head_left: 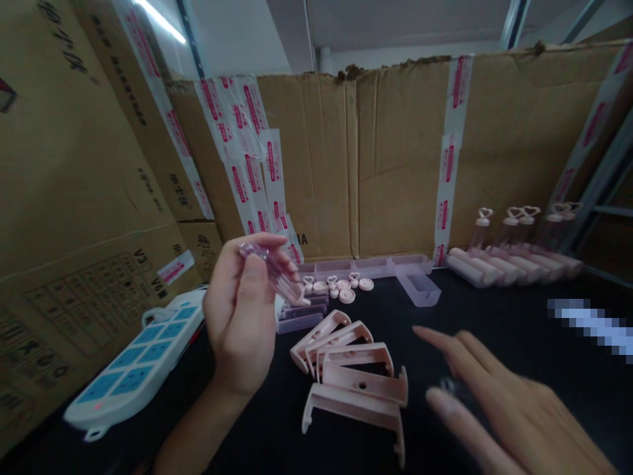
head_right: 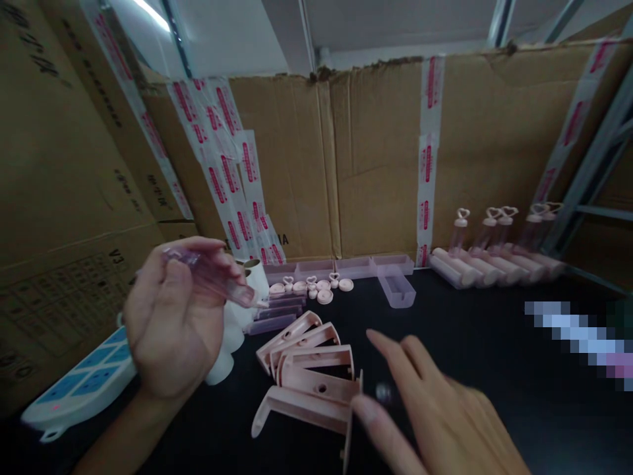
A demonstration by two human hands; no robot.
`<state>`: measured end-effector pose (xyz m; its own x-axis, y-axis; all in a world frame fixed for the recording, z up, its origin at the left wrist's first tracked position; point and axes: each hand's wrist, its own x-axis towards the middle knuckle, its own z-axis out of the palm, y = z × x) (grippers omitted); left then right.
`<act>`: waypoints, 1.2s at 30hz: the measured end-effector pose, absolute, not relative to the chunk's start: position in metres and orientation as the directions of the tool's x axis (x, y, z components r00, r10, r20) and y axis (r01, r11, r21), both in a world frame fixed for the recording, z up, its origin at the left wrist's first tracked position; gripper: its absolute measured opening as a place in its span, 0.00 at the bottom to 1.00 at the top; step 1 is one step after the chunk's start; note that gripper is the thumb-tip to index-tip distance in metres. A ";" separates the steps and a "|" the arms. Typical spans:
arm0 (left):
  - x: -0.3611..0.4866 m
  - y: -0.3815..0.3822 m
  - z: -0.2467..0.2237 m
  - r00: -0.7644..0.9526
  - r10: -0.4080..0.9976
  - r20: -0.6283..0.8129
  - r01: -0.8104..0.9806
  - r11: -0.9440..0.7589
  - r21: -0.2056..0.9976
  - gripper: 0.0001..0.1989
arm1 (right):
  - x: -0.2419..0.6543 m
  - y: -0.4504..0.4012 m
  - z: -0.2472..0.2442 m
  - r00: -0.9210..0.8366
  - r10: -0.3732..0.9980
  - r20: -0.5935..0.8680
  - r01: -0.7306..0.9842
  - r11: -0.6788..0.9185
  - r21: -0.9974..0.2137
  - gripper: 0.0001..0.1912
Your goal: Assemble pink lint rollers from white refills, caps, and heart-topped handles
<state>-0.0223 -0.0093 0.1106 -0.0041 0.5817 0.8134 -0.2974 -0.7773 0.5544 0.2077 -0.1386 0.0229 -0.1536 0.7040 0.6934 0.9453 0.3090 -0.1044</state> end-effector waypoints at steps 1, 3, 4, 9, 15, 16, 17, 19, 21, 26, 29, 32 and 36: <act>-0.022 -0.007 0.110 0.010 0.625 0.780 -0.351 -0.728 0.588 0.11 | 0.218 -0.127 0.024 -0.134 0.734 0.666 0.943 0.301 -0.143 0.24; -0.021 -0.001 0.108 0.009 0.682 0.731 -0.420 -0.661 0.622 0.10 | 0.237 -0.101 0.018 -0.105 0.841 0.531 0.940 0.258 -0.222 0.24; -0.020 0.002 0.107 0.005 0.708 0.706 -0.434 -0.635 0.640 0.09 | 0.245 -0.088 0.012 -0.138 0.877 0.460 0.932 0.273 -0.240 0.24; -0.019 0.016 0.098 0.000 0.821 0.570 -0.420 -0.518 0.745 0.12 | 0.265 -0.037 -0.028 -0.243 0.881 0.407 0.914 0.349 -0.209 0.20; -0.018 0.024 0.093 0.020 0.853 0.521 -0.441 -0.460 0.770 0.12 | 0.262 -0.023 -0.029 -0.259 0.822 0.507 0.872 0.424 -0.243 0.20; -0.017 0.024 0.092 0.030 0.858 0.512 -0.440 -0.449 0.778 0.12 | 0.260 -0.024 -0.021 -0.240 0.812 0.532 0.857 0.435 -0.276 0.20; -0.015 0.024 0.091 0.043 0.864 0.502 -0.436 -0.436 0.787 0.12 | 0.257 -0.026 -0.012 -0.219 0.803 0.554 0.833 0.450 -0.322 0.20; -0.012 0.024 0.088 0.082 0.874 0.478 -0.419 -0.405 0.812 0.11 | 0.248 -0.030 0.012 -0.184 0.793 0.581 0.750 0.496 -0.438 0.20; -0.008 0.023 0.085 0.136 0.880 0.455 -0.398 -0.373 0.838 0.11 | 0.237 -0.031 0.036 -0.182 0.791 0.584 0.626 0.552 -0.552 0.17; -0.007 0.025 0.080 0.190 0.894 0.407 -0.342 -0.328 0.881 0.12 | 0.216 -0.013 0.068 -0.181 0.793 0.581 0.348 0.604 -0.717 0.21; -0.012 0.032 0.080 0.221 0.885 0.410 -0.114 -0.394 0.912 0.13 | 0.210 0.003 0.071 -0.137 0.807 0.574 0.233 0.590 -0.773 0.23; -0.012 0.037 0.082 0.263 0.788 0.557 0.314 -0.615 0.723 0.13 | 0.200 0.009 0.074 -0.084 0.817 0.570 0.174 0.575 -0.799 0.24; 0.004 0.032 0.084 0.413 0.552 0.724 0.562 -0.780 0.274 0.14 | 0.174 0.009 0.079 -0.016 0.807 0.591 0.190 0.583 -0.790 0.23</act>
